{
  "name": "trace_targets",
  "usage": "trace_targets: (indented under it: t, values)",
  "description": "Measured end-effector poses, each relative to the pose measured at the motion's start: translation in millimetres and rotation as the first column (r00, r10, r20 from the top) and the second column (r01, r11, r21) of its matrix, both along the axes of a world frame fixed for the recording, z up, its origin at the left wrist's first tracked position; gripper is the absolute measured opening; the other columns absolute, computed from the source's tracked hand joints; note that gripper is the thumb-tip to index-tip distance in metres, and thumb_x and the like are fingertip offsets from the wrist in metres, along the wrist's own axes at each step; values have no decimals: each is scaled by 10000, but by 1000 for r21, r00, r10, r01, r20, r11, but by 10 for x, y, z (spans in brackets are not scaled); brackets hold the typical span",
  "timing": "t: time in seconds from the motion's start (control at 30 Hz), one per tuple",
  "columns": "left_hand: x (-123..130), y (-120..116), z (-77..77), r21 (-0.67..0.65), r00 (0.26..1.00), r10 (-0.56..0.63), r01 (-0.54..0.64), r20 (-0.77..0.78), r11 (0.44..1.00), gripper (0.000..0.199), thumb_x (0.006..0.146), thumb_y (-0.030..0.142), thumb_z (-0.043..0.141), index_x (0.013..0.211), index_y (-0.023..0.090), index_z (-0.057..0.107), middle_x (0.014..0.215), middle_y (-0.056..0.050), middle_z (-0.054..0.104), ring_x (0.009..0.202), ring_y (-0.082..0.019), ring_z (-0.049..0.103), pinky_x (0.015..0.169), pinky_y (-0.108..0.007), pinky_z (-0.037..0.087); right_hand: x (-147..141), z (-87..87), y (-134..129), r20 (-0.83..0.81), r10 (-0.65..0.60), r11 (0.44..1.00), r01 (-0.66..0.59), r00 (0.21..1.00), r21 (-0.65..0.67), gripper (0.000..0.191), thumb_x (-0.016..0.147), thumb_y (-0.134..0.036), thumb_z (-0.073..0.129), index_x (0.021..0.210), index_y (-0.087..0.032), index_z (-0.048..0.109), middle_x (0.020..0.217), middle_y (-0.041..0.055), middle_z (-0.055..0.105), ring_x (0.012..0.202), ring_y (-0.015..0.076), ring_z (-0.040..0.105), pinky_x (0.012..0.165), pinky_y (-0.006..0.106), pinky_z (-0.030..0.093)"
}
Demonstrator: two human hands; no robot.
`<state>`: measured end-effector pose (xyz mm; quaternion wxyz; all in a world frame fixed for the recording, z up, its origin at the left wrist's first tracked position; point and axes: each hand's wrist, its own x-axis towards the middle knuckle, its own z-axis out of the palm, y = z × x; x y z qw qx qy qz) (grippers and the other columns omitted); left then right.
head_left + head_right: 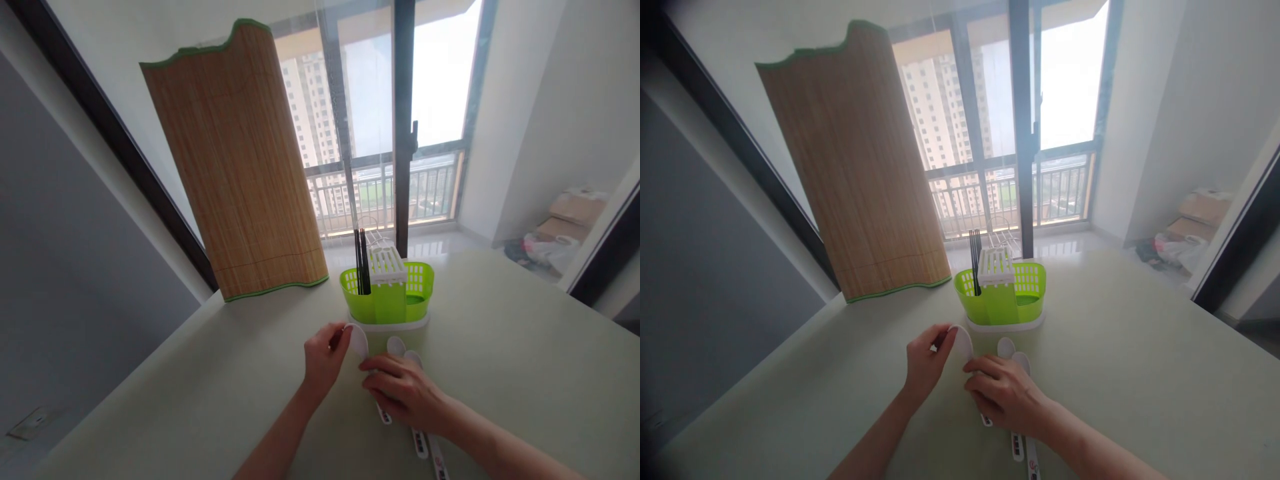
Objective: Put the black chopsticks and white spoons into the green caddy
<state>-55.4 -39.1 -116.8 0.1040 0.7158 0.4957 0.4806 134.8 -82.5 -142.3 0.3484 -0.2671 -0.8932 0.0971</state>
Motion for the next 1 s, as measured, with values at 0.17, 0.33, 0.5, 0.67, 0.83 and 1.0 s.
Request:
trace_targets:
  t: [0.17, 0.33, 0.5, 0.67, 0.83, 1.0]
  values:
    - [-58, -70, 213, 353, 976, 35, 44, -214, 934, 108, 868, 261, 564, 872, 189, 644, 674, 17, 647, 567, -75, 553, 565, -178, 418, 3, -57, 8, -54, -142, 987, 145, 988, 74, 176, 890, -197, 499, 1052, -226, 561, 1063, 57, 611, 912, 178, 541, 761, 299, 385]
    - [-49, -178, 272, 486, 918, 45, 166, -393, 858, 92, 863, 192, 578, 950, 180, 605, 725, 0, 667, 572, -80, 560, 578, -197, 413, 36, -135, 102, 92, -288, 958, 285, 953, 39, 128, 896, -242, 488, 807, -207, 573, 747, 20, 598, 761, 181, 524, 657, 282, 349]
    - [-55, -234, 279, 523, 895, 37, 227, -445, 822, 159, 831, 169, 622, 987, 179, 596, 725, 1, 662, 572, -88, 553, 575, -211, 406, 62, -180, 136, 292, -270, 958, 286, 917, -13, 141, 871, -229, 501, 748, -207, 567, 762, 0, 627, 731, 159, 560, 619, 265, 323]
    - [-98, -192, 486, 580, 940, 79, 137, -331, 803, 117, 833, 167, 617, 949, 184, 619, 644, 39, 612, 532, -59, 523, 568, -177, 406, 43, -204, 150, 367, -244, 963, 270, 898, -21, 137, 856, -248, 517, 738, -205, 573, 778, -2, 635, 756, 167, 573, 640, 266, 332]
    - [-134, -31, 990, 692, 963, 251, -113, -101, 713, 66, 838, 232, 614, 876, 193, 652, 593, 62, 575, 509, -46, 489, 557, -164, 386, 31, -214, 163, 376, -246, 961, 275, 893, -25, 137, 847, -232, 513, 733, -199, 582, 771, 6, 633, 751, 166, 576, 642, 268, 340]
    - [-77, 439, 1418, 674, 942, 334, -231, -25, 702, 234, 884, 373, 528, 859, 182, 660, 659, 31, 624, 554, -74, 517, 569, -194, 378, 30, -226, 166, 380, -247, 961, 274, 891, -19, 140, 851, -237, 509, 740, -200, 586, 770, 9, 632, 747, 169, 575, 639, 269, 341]
